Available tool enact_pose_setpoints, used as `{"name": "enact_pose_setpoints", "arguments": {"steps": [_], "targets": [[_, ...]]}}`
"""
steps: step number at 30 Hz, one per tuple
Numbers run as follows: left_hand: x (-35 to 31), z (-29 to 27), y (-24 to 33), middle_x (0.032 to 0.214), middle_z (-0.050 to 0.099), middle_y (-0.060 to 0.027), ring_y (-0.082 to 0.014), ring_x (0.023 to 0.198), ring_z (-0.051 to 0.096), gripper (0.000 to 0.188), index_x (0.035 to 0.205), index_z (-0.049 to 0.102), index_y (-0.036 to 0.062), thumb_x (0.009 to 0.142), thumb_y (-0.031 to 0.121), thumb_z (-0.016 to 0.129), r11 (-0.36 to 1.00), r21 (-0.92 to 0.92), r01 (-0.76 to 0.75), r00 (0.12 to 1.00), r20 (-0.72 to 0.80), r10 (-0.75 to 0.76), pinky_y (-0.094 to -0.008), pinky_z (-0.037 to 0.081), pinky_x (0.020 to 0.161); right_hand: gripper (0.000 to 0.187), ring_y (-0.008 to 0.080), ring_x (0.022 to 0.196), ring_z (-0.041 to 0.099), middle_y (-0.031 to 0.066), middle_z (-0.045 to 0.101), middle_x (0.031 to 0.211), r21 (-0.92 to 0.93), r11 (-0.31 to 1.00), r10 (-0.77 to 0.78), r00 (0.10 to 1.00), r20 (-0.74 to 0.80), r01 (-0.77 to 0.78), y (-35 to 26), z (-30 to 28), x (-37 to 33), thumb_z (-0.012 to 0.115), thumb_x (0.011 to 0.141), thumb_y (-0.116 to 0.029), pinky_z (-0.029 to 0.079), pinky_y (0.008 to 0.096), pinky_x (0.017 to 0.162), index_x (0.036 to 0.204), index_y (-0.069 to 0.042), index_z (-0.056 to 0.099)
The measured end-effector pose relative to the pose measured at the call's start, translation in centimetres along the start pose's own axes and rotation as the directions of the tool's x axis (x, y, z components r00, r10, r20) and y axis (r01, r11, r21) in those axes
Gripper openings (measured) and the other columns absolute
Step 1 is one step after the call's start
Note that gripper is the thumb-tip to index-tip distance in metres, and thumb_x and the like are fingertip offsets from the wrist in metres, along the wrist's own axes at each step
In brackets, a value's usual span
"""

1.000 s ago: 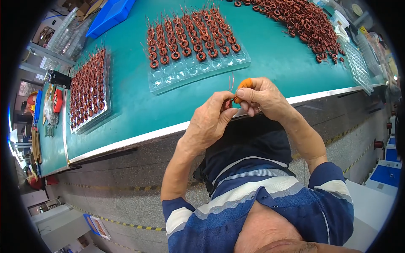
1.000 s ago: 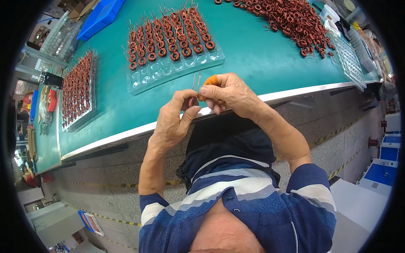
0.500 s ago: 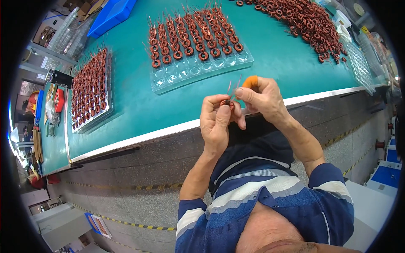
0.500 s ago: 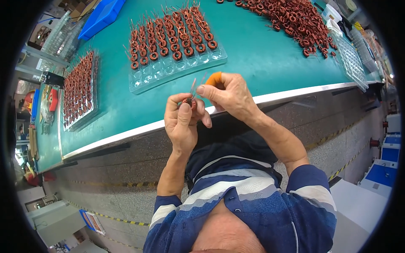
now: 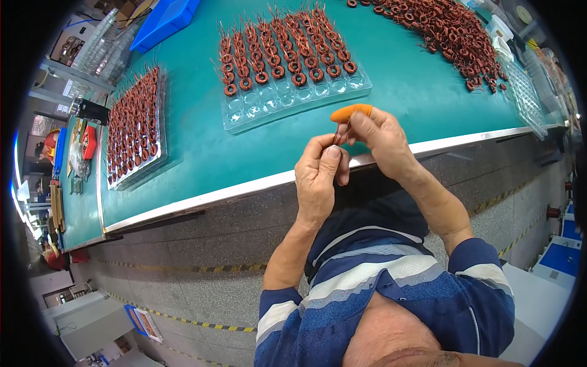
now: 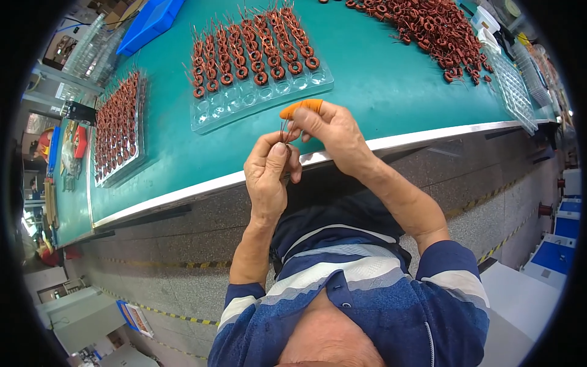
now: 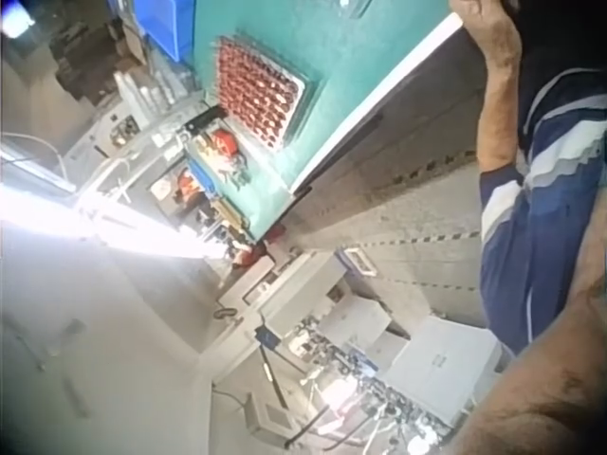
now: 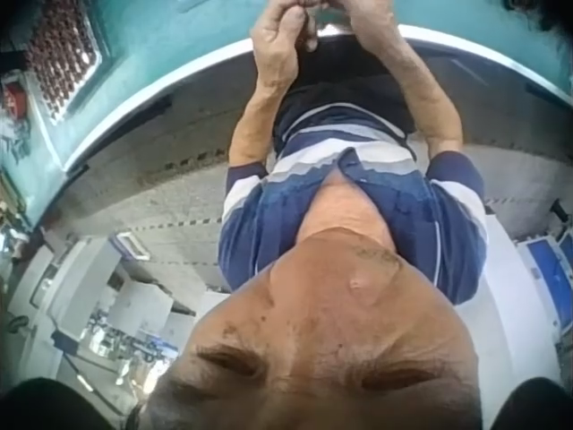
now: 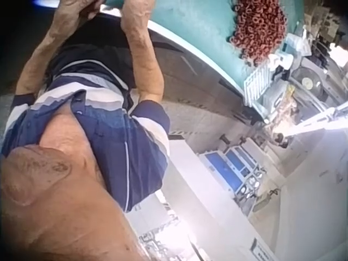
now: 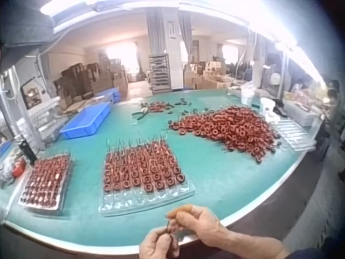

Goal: The worker is using a small hand tool to scrape the ends of wires on copper induction coils at a manufacturing workbench.

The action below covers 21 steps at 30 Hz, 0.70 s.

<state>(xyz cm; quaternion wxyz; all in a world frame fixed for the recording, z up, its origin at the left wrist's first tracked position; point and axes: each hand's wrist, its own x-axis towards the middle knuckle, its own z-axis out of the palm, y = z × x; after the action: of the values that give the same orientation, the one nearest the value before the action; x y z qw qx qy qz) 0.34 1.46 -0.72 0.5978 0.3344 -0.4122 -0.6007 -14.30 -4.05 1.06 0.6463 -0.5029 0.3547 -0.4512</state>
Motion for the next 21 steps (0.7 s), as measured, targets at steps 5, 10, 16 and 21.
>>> {"name": "enact_pose_setpoints", "arguments": {"steps": [5, 10, 16, 21], "targets": [[0.2, -0.5, 0.4, 0.066, 0.05, -0.0005, -0.0068, 0.055, 0.045, 0.024, 0.108, 0.055, -0.0018, 0.1, 0.019, 0.047, 0.997, -0.07, 0.039, 0.997, 0.069, -0.034, -0.0202, 0.037, 0.05, 0.037, 0.0093, 0.084, 0.058, 0.0043, 0.065, 0.086, 0.066, 0.992, 0.098, 0.989, 0.112, -0.106, -1.1, -0.9, 0.4, 0.055, 0.096, -0.033, 0.046, 0.0237, 0.075, 0.107, 0.0, 0.066], [-0.2, -0.6, 1.0, 0.071, 0.052, -0.0045, -0.0098, 0.058, 0.045, 0.025, 0.114, 0.045, -0.0009, 0.098, 0.018, 0.05, 0.952, 0.304, -0.027, 0.997, 0.072, 0.005, -0.0225, 0.037, 0.052, 0.034, 0.0097, 0.08, 0.059, 0.0042, 0.065, 0.086, -0.23, 0.97, 0.087, 0.995, 0.048, -0.074, -2.5, -1.7, 0.1, 0.067, 0.088, -0.031, 0.047, 0.0242, 0.075, 0.102, 0.0, 0.067], [-0.2, -0.9, 1.4, 0.073, 0.058, -0.0153, -0.0292, 0.059, 0.06, 0.026, 0.111, 0.04, 0.0019, 0.093, 0.011, 0.057, 0.701, 0.647, -0.299, 0.954, 0.219, 0.204, -0.0368, 0.046, 0.054, 0.03, 0.0097, 0.077, 0.059, 0.0029, 0.065, 0.081, -0.36, 0.927, 0.184, 0.966, 0.18, -0.11, -4.2, -2.2, 0.9, 0.075, 0.081, -0.027, 0.049, 0.0249, 0.072, 0.093, 0.0, 0.067], [-0.4, -0.4, 2.5, 0.076, 0.06, -0.017, -0.0342, 0.064, 0.063, 0.024, 0.105, 0.043, 0.0024, 0.09, 0.008, 0.06, 0.602, 0.724, -0.336, 0.941, 0.28, 0.189, -0.0401, 0.048, 0.056, 0.028, 0.0103, 0.078, 0.058, 0.0013, 0.063, 0.081, -0.363, 0.915, 0.26, 0.944, 0.204, -0.174, -5.1, -1.8, 1.2, 0.079, 0.076, -0.023, 0.049, 0.0256, 0.075, 0.089, -0.002, 0.066]]}}
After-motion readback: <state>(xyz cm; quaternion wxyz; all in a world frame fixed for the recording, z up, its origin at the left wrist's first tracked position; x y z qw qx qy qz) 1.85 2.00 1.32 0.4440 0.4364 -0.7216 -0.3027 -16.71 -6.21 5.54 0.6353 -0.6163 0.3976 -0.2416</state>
